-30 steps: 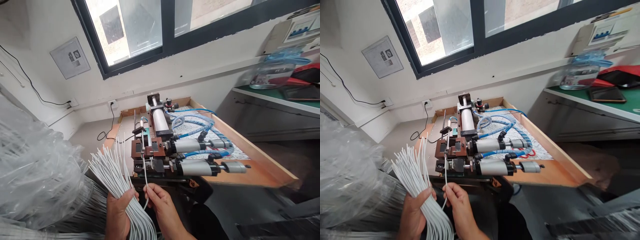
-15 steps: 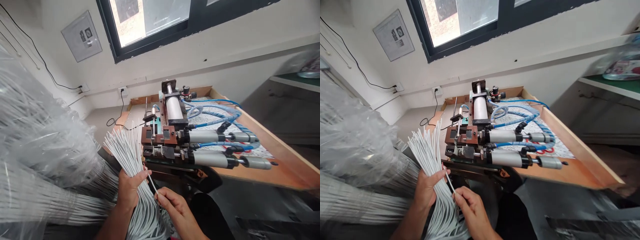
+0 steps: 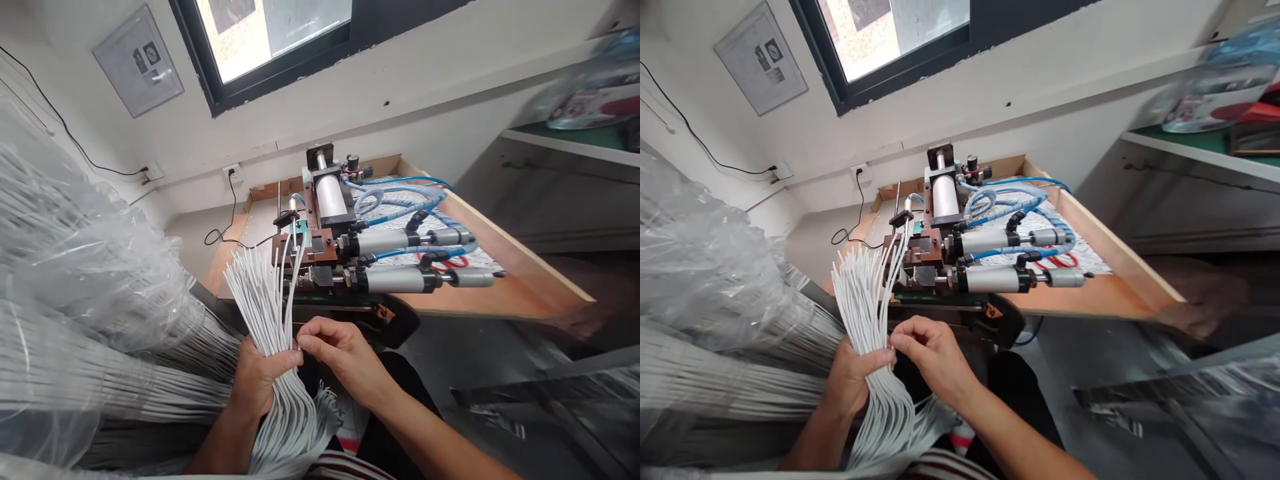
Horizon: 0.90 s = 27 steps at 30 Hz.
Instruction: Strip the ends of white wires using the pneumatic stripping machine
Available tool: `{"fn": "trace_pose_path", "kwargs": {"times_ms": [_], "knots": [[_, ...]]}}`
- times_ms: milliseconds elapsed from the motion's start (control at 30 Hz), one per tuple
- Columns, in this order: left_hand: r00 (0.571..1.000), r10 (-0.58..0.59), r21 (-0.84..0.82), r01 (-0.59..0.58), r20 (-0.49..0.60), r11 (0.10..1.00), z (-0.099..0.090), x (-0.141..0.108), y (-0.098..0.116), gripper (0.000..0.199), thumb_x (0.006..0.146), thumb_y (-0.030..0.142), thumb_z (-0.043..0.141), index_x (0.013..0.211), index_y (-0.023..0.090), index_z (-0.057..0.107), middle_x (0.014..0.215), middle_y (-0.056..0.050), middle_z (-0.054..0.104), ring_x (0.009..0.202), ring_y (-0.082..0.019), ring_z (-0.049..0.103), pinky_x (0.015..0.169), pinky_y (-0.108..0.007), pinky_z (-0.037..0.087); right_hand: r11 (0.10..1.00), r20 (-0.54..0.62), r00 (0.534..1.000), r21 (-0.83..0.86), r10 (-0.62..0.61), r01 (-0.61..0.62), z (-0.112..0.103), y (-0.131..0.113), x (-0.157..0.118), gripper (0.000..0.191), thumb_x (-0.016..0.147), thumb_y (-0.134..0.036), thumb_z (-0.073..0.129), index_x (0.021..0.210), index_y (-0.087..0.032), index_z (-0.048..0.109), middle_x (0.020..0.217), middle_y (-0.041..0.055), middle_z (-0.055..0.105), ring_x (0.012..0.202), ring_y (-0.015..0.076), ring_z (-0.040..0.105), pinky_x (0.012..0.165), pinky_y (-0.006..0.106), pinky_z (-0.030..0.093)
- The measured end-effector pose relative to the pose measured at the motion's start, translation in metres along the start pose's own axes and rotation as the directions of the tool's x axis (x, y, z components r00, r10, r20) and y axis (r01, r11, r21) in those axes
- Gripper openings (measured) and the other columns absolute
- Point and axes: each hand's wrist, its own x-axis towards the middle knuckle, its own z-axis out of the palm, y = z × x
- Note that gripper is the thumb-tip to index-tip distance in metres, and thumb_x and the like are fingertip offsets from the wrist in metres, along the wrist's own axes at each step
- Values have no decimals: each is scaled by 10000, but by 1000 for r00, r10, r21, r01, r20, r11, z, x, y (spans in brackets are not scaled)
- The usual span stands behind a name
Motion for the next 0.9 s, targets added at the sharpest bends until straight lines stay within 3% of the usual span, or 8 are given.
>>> {"fn": "trace_pose_path", "kwargs": {"times_ms": [133,300,367,500,567,667,767,900], "knots": [[994,-73,-22,75,83,997,0,-7,-1,94,545,62,649,619,112,621,516,1,598,466,-101,505,473,-228,392,916,-88,946,-293,-311,274,5,5,-15,119,727,-228,551,695,-205,663,714,59,619,696,193,526,666,315,399],[986,-151,-51,155,67,987,-2,-11,-6,66,531,94,657,580,111,616,472,-5,579,419,-103,493,431,-229,377,997,-145,989,73,28,-18,16,12,-20,227,728,-287,537,542,-169,591,523,15,536,516,146,478,527,274,390],[985,-162,-56,165,56,985,-4,-12,-7,69,523,93,660,571,112,614,461,-2,572,411,-102,491,428,-230,375,992,-203,977,117,62,-39,13,11,-17,223,718,-292,551,541,-159,577,528,4,524,520,135,465,521,258,379],[989,-145,-63,146,18,987,-8,-14,-6,59,534,73,642,565,112,610,442,9,554,403,-99,483,424,-230,367,998,-536,842,-16,-55,55,-5,6,-11,161,739,-304,534,665,-172,588,596,-8,523,550,123,443,526,242,351],[992,-124,-68,123,-11,990,-9,-13,-6,58,545,70,632,575,115,612,456,10,560,417,-98,490,437,-230,372,998,-433,901,-56,-40,18,-7,4,-11,193,766,-316,502,652,-173,563,568,-18,495,527,113,423,501,232,330],[995,-94,-63,92,-37,994,-9,-11,-5,63,541,70,642,579,114,617,465,8,573,429,-97,496,451,-228,376,991,-103,995,-134,13,-26,0,3,-13,261,791,-321,469,576,-178,509,526,-32,466,508,105,406,483,221,315],[996,-92,-53,91,-22,994,-9,-10,-6,68,527,74,656,569,111,617,460,5,572,425,-101,494,446,-230,374,984,92,995,-178,31,-14,7,4,-12,287,820,-293,427,575,-177,522,556,-24,522,531,108,440,516,219,336],[993,-115,-43,115,1,992,-10,-10,-7,90,523,85,659,599,120,624,483,10,574,437,-104,498,448,-230,375,983,166,986,-182,31,0,3,7,-6,276,821,-217,403,591,-175,551,593,-8,590,563,123,495,541,226,353]]}}
